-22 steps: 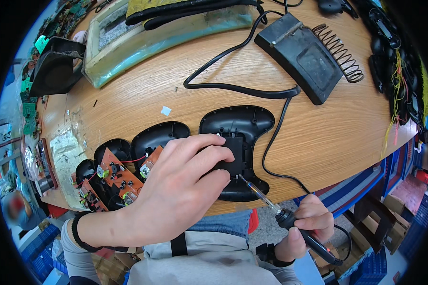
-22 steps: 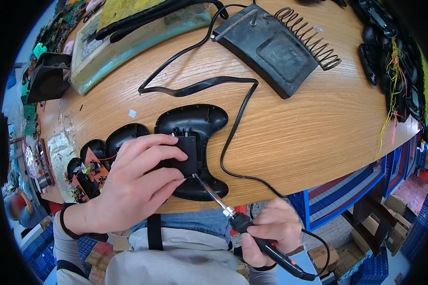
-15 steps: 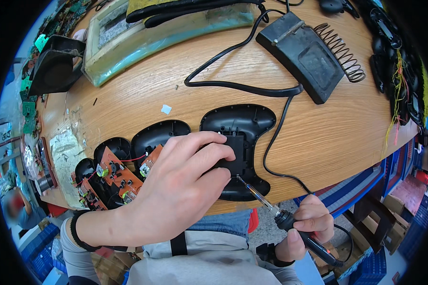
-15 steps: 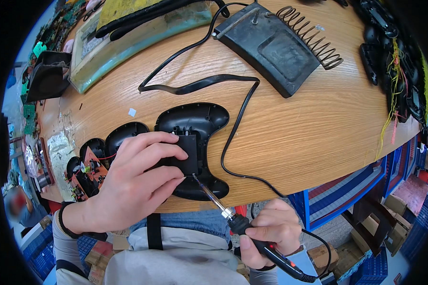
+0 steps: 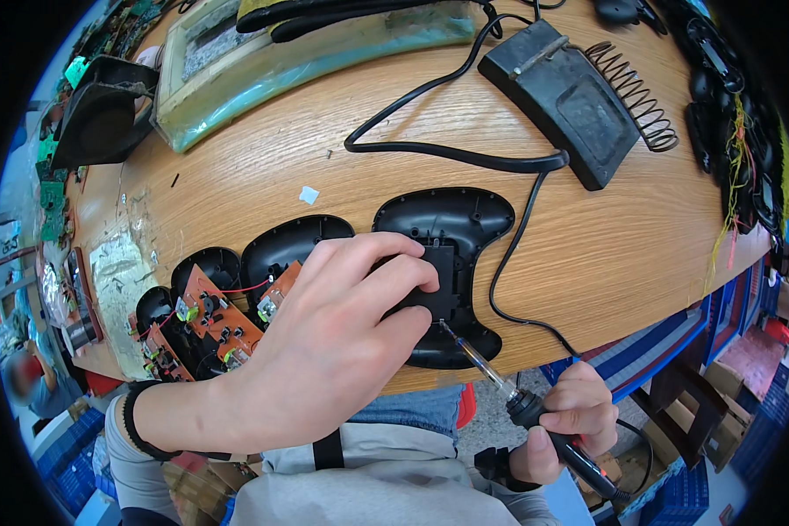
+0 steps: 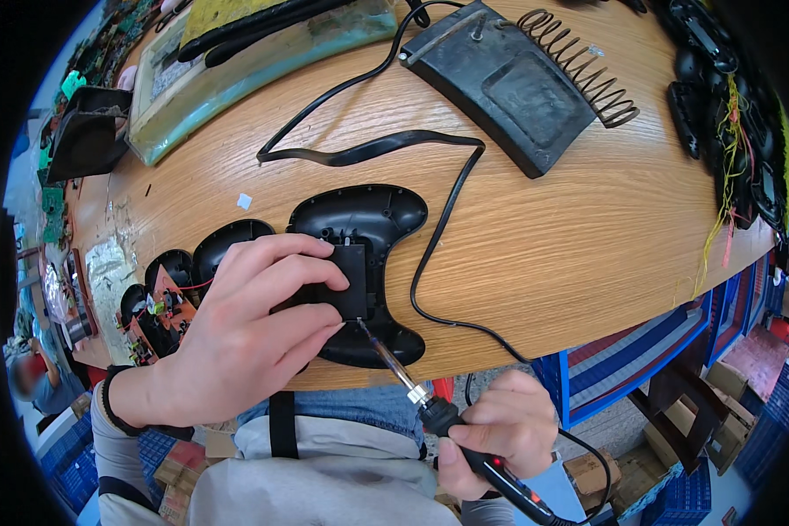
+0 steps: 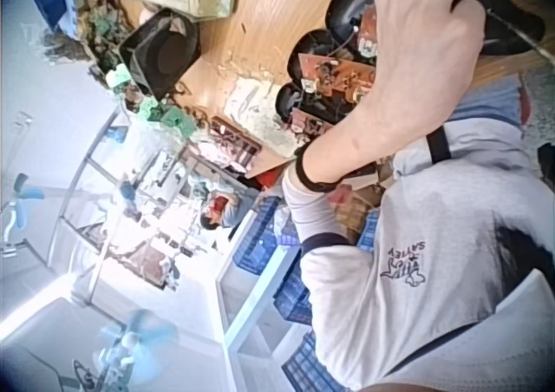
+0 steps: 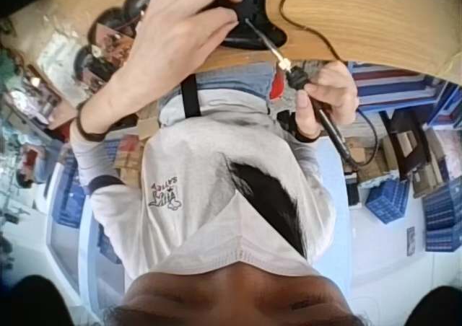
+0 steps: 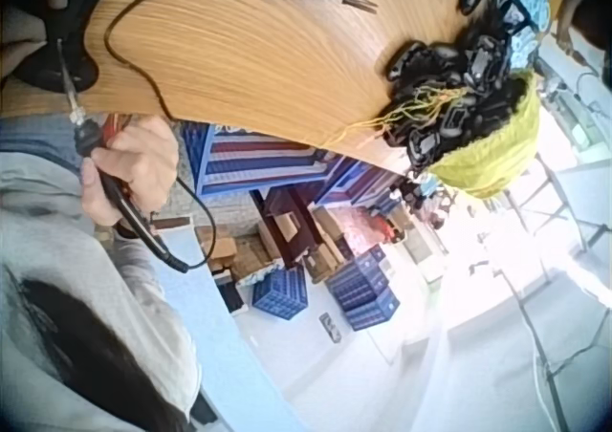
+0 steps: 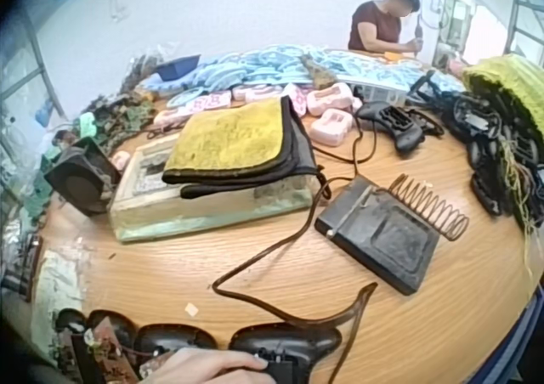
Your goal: Soldering wires to electronic circuit boards and assembly housings.
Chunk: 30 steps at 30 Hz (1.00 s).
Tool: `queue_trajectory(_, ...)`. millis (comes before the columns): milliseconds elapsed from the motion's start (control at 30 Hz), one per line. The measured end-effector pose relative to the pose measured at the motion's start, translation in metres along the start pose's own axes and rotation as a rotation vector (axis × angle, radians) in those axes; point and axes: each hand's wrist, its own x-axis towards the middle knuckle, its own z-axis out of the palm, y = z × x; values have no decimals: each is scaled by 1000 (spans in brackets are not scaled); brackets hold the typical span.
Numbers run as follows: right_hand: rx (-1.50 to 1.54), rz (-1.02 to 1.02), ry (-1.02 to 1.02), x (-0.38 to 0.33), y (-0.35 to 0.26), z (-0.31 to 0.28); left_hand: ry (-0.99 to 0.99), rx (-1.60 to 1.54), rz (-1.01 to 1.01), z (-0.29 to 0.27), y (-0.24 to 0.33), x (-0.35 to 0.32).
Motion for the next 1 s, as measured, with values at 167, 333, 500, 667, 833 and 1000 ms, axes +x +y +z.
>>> queue_trajectory(167,-24,-80,77,0,0,7,-33,6,-5,-2,-1,1)
queue_trajectory(333,-35,-112,35,4,0,5,-37,41,10,-2,-1,2)
queue_trajectory(500,-37,-156,17,5,1,5,-61,55,25,-5,1,4)
queue_trajectory(667,-49,-159,20,4,0,6,-65,63,29,-4,1,5)
queue_trajectory(833,-63,-161,11,5,-2,3,-60,62,31,-4,0,4)
queue_trajectory(1000,-164,-153,-3,-1,-9,-1,-69,57,31,-4,0,5)
